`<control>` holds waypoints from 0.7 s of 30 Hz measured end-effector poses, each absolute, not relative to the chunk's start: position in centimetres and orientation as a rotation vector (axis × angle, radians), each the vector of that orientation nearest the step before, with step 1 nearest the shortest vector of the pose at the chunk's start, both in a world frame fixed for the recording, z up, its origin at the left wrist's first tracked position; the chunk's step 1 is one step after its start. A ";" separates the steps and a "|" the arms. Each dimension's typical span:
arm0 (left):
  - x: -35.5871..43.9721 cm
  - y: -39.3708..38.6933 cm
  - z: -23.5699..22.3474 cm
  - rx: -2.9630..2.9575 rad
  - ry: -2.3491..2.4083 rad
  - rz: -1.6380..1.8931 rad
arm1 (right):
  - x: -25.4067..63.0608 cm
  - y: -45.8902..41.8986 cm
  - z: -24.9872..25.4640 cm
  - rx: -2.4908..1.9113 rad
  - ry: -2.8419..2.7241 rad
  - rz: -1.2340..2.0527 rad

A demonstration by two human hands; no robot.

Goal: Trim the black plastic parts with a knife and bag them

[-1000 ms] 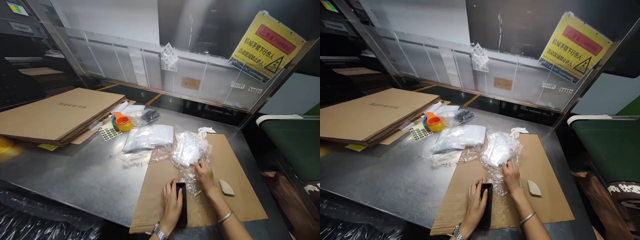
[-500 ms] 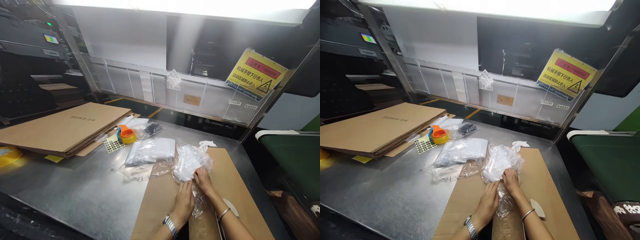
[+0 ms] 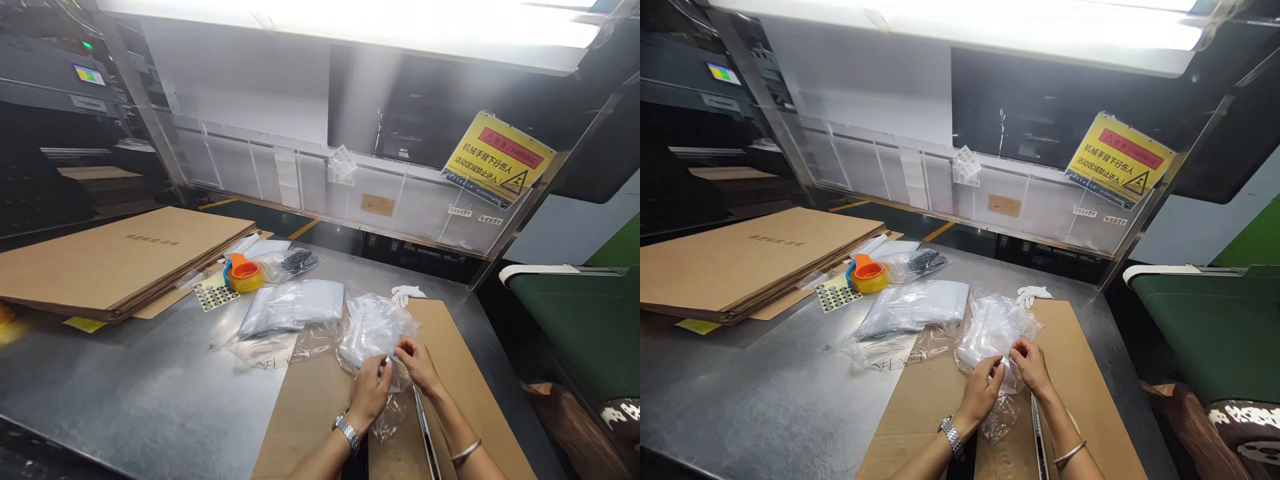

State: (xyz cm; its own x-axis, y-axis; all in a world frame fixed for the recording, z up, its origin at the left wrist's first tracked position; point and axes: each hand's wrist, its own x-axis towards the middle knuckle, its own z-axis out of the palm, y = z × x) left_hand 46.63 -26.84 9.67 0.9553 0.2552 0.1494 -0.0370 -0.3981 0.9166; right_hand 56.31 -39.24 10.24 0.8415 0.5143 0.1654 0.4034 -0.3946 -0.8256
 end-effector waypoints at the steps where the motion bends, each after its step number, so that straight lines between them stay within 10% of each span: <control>1: 46.8 -27.0 9.7 1.887 0.181 0.300 | 56.0 -39.1 10.2 -2.025 -0.673 0.155; 21: 47.1 -27.2 10.3 1.631 0.508 0.146 | 57.2 -39.9 7.8 -2.023 -0.469 0.219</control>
State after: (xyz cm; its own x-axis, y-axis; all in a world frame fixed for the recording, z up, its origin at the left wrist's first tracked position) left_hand 47.06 -27.21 10.29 0.8914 0.4064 -0.2007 0.2379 -0.0427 0.9704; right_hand 57.24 -39.93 7.79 0.9082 0.4163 0.0433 0.2341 -0.4196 -0.8770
